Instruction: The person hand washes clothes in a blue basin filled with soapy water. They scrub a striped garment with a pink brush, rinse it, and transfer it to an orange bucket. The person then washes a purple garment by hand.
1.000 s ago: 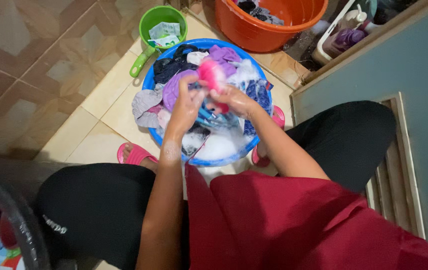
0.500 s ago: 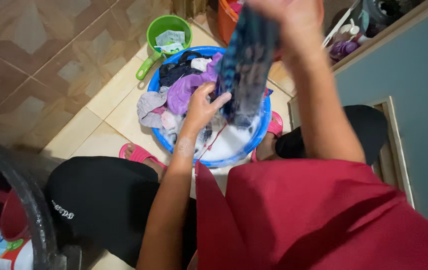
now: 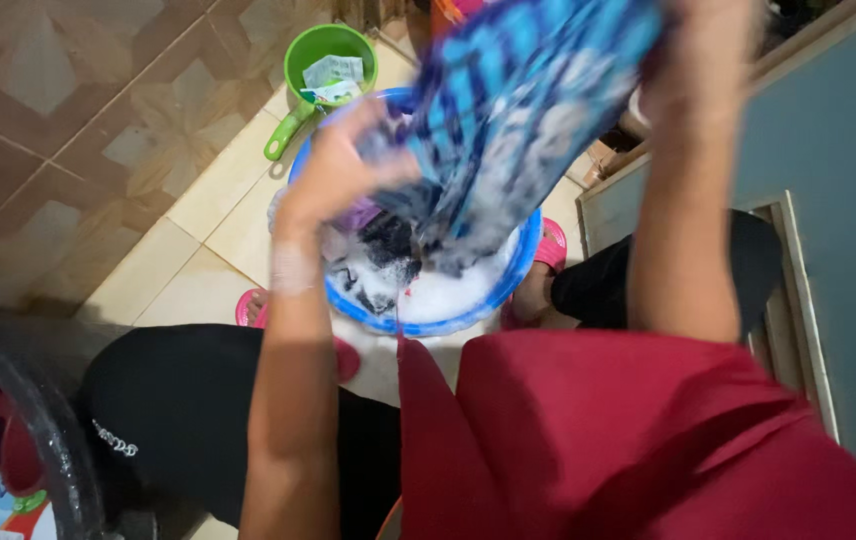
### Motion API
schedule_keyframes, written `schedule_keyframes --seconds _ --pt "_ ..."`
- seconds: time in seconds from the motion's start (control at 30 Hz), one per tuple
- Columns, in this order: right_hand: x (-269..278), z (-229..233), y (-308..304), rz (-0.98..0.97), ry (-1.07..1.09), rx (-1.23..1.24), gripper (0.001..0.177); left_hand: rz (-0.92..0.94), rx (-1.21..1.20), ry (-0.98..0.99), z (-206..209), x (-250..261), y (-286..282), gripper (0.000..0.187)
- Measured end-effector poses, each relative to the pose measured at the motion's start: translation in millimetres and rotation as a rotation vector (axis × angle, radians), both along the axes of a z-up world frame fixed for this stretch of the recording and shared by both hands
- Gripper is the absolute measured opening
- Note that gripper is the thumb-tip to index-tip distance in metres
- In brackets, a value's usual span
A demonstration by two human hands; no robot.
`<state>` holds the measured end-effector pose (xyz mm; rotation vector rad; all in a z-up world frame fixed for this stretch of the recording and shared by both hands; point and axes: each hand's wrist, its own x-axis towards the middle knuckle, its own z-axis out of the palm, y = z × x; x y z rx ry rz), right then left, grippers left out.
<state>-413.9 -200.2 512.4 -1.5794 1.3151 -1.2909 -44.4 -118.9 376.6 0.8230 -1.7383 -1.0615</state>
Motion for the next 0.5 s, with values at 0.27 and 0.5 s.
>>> schedule_keyframes --seconds 0.27,0.5 --pt "16 -303 52 -0.377 0.268 0.795 0.043 0.473 0.477 -0.378 -267 -10 67 0.038" --pt "153 -324 124 -0.289 0.619 -0.271 0.058 0.684 0.798 0.698 -331 -13 71 0.039"
